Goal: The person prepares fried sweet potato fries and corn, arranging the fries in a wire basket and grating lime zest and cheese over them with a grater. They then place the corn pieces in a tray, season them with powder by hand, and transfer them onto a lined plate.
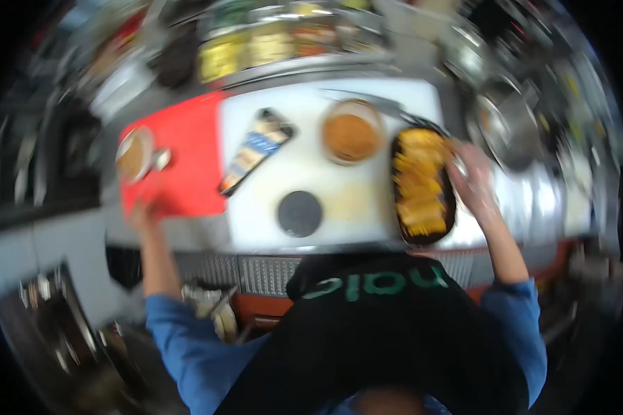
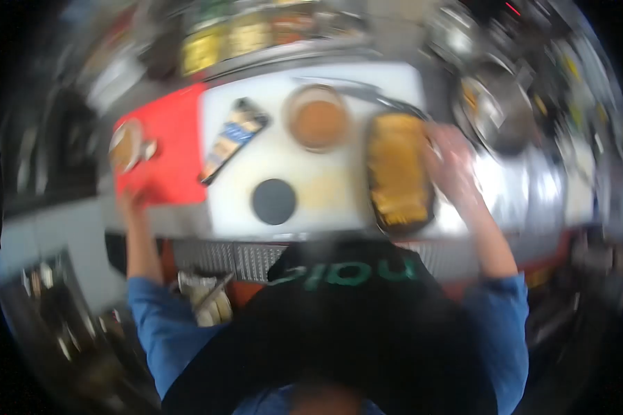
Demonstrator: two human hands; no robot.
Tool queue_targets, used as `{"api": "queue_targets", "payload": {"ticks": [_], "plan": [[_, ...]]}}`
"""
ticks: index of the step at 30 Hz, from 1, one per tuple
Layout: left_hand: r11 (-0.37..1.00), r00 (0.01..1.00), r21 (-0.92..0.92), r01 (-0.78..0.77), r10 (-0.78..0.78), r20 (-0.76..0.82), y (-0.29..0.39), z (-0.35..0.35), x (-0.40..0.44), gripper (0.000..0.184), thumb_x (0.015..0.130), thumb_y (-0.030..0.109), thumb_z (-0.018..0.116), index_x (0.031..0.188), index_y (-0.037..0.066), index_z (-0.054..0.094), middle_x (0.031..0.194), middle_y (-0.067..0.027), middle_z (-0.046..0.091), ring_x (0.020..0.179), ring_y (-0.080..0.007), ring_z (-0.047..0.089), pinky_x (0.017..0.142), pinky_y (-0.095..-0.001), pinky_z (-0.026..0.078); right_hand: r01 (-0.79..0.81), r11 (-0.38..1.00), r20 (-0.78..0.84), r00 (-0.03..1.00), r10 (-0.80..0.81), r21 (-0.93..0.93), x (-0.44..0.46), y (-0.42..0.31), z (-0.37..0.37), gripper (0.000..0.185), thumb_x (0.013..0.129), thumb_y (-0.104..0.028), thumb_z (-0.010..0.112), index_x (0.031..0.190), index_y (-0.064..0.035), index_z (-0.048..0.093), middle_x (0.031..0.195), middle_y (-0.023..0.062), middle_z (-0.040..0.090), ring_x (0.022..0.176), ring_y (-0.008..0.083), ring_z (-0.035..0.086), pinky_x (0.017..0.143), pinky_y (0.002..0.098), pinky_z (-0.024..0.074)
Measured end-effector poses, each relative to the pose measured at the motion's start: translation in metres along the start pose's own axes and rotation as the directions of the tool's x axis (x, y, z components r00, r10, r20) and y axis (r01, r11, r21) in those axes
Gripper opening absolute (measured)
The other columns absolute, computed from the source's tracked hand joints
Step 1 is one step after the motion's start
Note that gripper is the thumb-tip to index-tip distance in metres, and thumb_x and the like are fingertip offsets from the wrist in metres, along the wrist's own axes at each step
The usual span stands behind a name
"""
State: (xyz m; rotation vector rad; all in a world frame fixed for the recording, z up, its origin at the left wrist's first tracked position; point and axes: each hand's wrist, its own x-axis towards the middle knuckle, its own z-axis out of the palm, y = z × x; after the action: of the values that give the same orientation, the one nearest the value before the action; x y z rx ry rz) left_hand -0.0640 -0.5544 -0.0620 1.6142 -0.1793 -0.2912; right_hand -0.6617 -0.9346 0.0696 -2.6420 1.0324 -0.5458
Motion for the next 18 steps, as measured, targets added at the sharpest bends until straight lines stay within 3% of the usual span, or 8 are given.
{"api": "queue_targets", "payload": {"ticks": [1,3,4,10,12,13,16,18], "plan": [[0.954,0.959,-0.215,0.209,-0.157,0.237,-0.017,-0.031,0.055,0.039,0.081,0.028,0.060,0.110,0.003,0.052,0.079,-0.0086,0.058,0.070,-0.0215,0.060,0.060,-0.0343,0.052,-0.136,0.989,0.044,0.989,0.139,-0.065,-0.006,-0.003,-0.004,0.029,0.076,-0.014,0.064,0.103,-0.0073,0.060,0.100,0.0148,0.061,0.095,0.0313,0.057,0.082,0.0393,0.0466],[0.848,0.853,-0.164,0.505,-0.519,-0.055,0.017,0.005,0.084,0.063,0.083,0.030,0.060,0.131,0.002,0.031,0.117,-0.0183,0.045,0.099,-0.0390,0.056,0.083,-0.0458,0.052,-0.186,0.968,0.043,0.980,0.196,-0.171,-0.009,-0.005,-0.008,0.028,0.078,-0.021,0.063,0.103,-0.0074,0.061,0.100,0.0131,0.061,0.097,0.0298,0.056,0.084,0.0391,0.0455],[0.832,0.842,-0.148,0.535,-0.539,0.017,0.002,0.015,0.108,0.063,0.083,0.030,0.060,0.131,0.002,0.031,0.117,-0.0183,0.045,0.099,-0.0390,0.056,0.083,-0.0458,0.052,-0.215,0.954,0.044,0.973,0.228,-0.207,-0.007,0.000,-0.003,0.029,0.081,-0.027,0.059,0.103,-0.0084,0.062,0.101,0.0118,0.061,0.098,0.0291,0.056,0.085,0.0394,0.0451],[0.826,0.873,-0.289,0.484,-0.477,0.102,-0.018,-0.003,0.154,0.053,0.080,0.006,0.055,0.128,-0.001,0.034,0.118,-0.0182,0.047,0.105,-0.0338,0.053,0.081,-0.0463,0.054,-0.108,0.951,0.200,0.965,0.171,-0.291,0.034,0.003,0.032,0.022,0.083,-0.019,0.055,0.101,-0.0082,0.061,0.098,0.0133,0.060,0.096,0.0303,0.055,0.081,0.0387,0.0467],[0.823,0.871,-0.286,0.490,-0.473,0.130,-0.011,0.003,0.143,0.050,0.080,-0.001,0.051,0.128,0.002,0.037,0.124,-0.0181,0.045,0.114,-0.0329,0.047,0.092,-0.0450,0.047,-0.087,0.955,0.288,0.942,0.171,-0.283,0.039,0.003,0.038,0.023,0.084,-0.020,0.051,0.100,-0.0074,0.061,0.100,0.0155,0.059,0.099,0.0312,0.054,0.082,0.0394,0.0460],[0.935,0.932,-0.017,0.353,-0.350,0.093,-0.069,-0.025,0.196,0.047,0.083,0.005,0.045,0.129,0.003,0.037,0.127,-0.0194,0.042,0.113,-0.0339,0.047,0.091,-0.0457,0.047,-0.037,0.952,0.324,0.936,0.140,-0.303,0.040,0.001,0.038,0.021,0.083,-0.017,0.051,0.098,-0.0057,0.060,0.099,0.0166,0.059,0.098,0.0320,0.055,0.082,0.0395,0.0463],[0.924,0.937,-0.176,0.339,-0.315,0.149,-0.034,0.009,0.154,0.045,0.084,0.019,0.049,0.127,0.011,0.040,0.124,-0.0121,0.048,0.098,-0.0318,0.056,0.076,-0.0438,0.054,-0.045,0.946,0.360,0.918,0.166,-0.322,0.045,-0.005,0.034,0.020,0.078,-0.012,0.052,0.095,-0.0028,0.059,0.096,0.0182,0.059,0.096,0.0336,0.056,0.081,0.0404,0.0471],[0.954,0.953,-0.002,0.301,-0.300,0.029,0.004,0.060,0.134,0.054,0.083,0.026,0.055,0.131,0.009,0.038,0.125,-0.0103,0.048,0.111,-0.0270,0.051,0.087,-0.0410,0.047,0.088,0.913,0.445,0.889,0.108,-0.398,0.047,0.016,0.041,0.022,0.076,-0.012,0.053,0.095,-0.0028,0.059,0.095,0.0184,0.059,0.096,0.0328,0.056,0.080,0.0409,0.0477]]}}
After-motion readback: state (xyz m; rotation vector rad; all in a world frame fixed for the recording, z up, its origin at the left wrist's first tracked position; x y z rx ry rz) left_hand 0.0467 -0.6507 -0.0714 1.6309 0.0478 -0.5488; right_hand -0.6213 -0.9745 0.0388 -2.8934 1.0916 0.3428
